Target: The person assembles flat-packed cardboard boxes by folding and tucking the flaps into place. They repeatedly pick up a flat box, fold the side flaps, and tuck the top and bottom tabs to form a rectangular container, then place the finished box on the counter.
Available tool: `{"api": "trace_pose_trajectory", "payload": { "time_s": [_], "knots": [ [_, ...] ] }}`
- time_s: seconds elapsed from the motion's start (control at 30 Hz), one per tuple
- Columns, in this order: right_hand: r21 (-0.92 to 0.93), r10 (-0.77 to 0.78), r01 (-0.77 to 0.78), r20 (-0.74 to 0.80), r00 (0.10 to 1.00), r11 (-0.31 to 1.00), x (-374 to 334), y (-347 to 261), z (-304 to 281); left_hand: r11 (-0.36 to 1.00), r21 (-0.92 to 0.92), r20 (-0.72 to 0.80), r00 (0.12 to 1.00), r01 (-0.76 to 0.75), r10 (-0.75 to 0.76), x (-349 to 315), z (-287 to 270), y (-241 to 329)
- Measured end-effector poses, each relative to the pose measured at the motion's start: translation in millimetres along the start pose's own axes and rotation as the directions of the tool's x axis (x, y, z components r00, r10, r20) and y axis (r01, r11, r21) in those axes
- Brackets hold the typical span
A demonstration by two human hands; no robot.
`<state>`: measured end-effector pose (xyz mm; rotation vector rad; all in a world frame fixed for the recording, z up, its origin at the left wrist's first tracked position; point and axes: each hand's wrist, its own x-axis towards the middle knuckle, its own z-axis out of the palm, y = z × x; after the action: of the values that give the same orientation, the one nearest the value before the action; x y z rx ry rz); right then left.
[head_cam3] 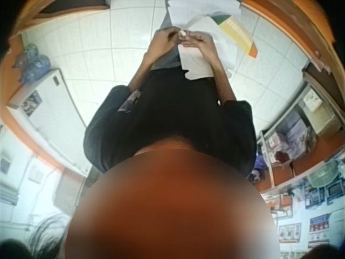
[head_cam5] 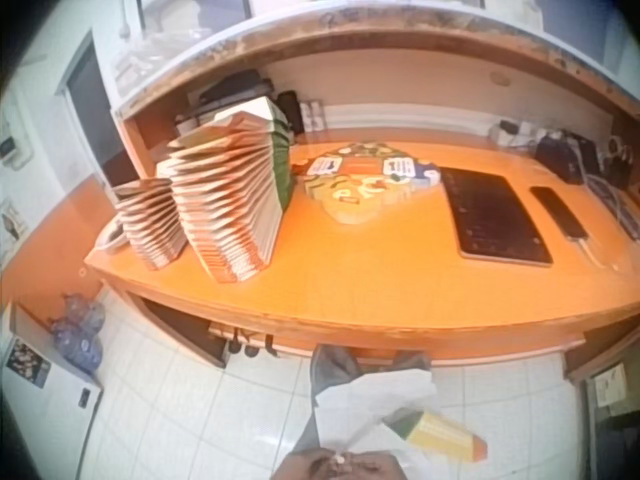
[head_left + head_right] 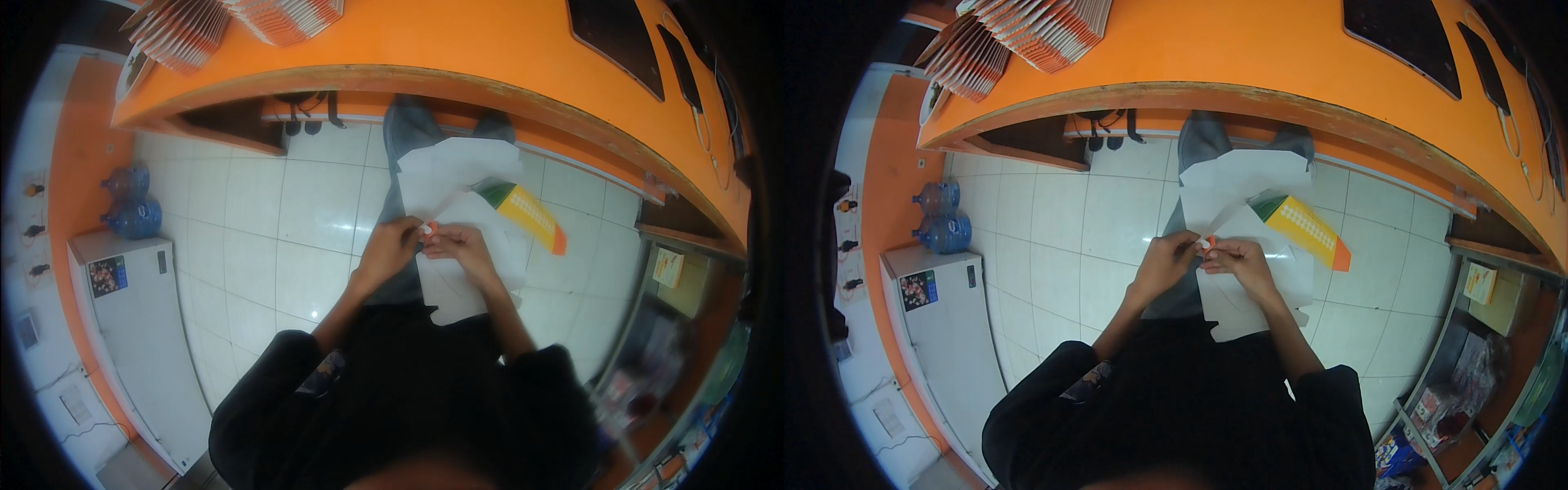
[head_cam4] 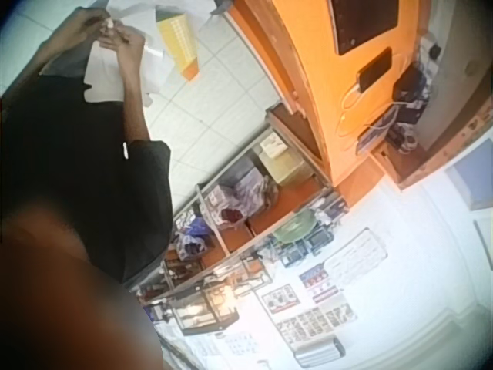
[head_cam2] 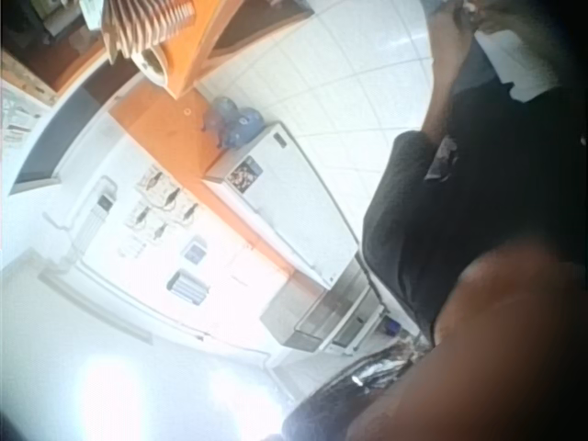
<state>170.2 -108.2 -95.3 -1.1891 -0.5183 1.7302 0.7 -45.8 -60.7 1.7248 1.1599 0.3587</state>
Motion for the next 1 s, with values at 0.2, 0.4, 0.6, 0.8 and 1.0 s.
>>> {"api": "trace_pose_trajectory", "payload": {
  "time_s": [0.2, 0.4, 0.6, 0.8, 1.0],
  "knots": [
    [-0.051, 0.010, -0.012, -0.046, 0.999, 0.999, 1, 1, 1, 0.999, 0.015, 0.038, 0.998, -0.051, 0.050, 1, -6, 4],
    [-0.043, -0.024, 0.020, -0.099, 0.995, 0.999, 1, 5, 6, 0.992, 0.027, -0.001, 0.993, -0.122, 0.122, 4, -5, 6],
    [-0.021, -0.033, 0.030, -0.114, 0.993, 0.999, -2, 6, 6, 0.984, 0.109, -0.016, 0.989, -0.144, 0.146, 7, 0, 8],
    [-0.009, -0.027, 0.027, -0.099, 0.995, 1.000, 0, 6, 4, 0.992, 0.093, 0.017, 0.997, -0.080, 0.078, 10, -1, 5],
    [-0.039, -0.027, 0.023, -0.102, 0.994, 0.999, 2, 7, 4, 0.995, 0.096, 0.007, 1.000, -0.024, 0.024, 11, 3, 6]
  ]
}}
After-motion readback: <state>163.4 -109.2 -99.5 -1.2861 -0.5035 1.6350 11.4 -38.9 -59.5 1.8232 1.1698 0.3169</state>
